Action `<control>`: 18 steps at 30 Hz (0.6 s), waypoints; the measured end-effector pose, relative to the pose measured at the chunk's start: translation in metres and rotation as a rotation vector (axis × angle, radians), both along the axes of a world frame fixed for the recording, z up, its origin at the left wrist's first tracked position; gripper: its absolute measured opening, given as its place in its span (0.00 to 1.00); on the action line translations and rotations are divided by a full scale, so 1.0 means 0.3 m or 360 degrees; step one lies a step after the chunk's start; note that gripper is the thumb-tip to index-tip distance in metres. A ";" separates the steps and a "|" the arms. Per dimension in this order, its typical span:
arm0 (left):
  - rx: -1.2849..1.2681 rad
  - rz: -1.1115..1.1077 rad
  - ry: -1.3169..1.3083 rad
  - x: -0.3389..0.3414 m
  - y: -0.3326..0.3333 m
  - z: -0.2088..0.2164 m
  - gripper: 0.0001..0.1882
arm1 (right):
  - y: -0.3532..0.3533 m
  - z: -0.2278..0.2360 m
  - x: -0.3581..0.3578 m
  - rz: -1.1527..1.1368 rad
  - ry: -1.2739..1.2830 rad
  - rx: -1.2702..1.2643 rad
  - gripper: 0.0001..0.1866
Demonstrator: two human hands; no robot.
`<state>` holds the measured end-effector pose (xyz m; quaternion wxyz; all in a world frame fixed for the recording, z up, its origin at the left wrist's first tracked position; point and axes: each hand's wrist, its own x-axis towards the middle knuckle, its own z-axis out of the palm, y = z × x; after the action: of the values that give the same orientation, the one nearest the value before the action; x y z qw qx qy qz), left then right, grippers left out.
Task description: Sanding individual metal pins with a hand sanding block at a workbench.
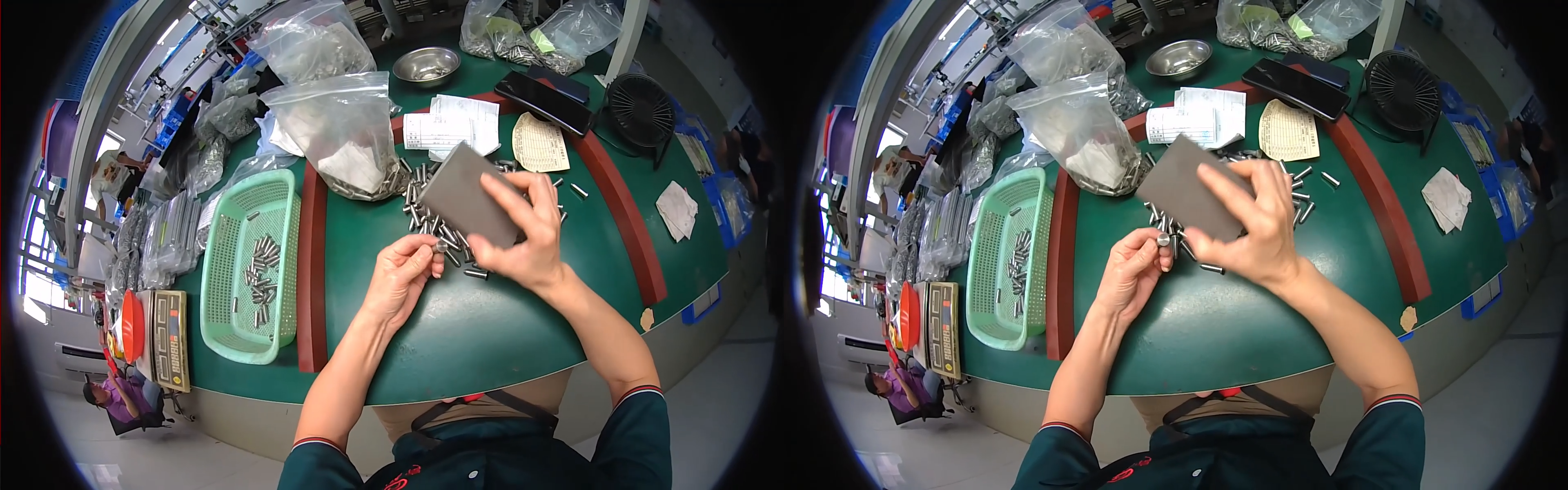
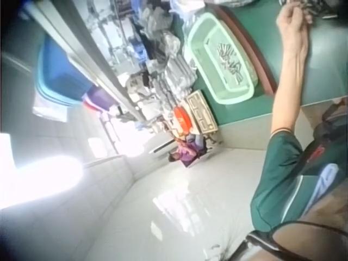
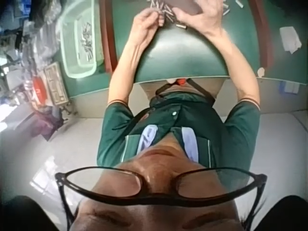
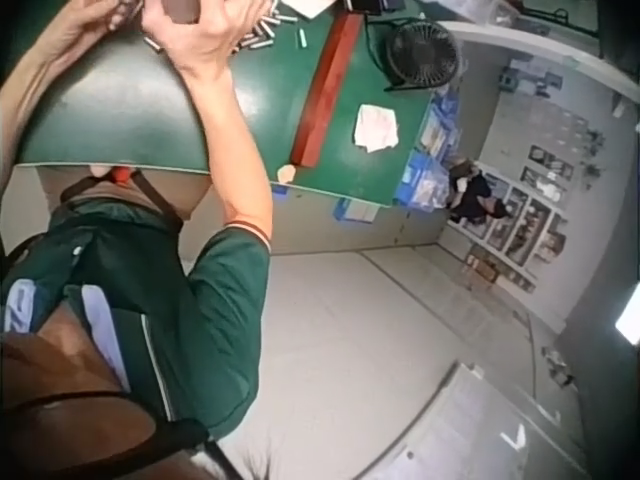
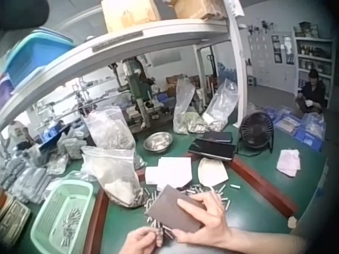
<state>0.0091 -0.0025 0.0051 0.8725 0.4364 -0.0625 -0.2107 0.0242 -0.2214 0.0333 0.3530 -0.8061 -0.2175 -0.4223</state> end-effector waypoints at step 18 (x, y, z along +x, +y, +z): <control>-0.0136 -0.0204 0.0246 -0.008 -0.013 0.023 0.11 | -0.012 -0.022 0.026 0.0029 0.0109 0.0076 0.34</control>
<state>0.0068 -0.0064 0.0121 0.8773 0.3763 -0.0319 -0.2962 0.0320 -0.2249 0.0267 0.3831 -0.8094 -0.2024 -0.3964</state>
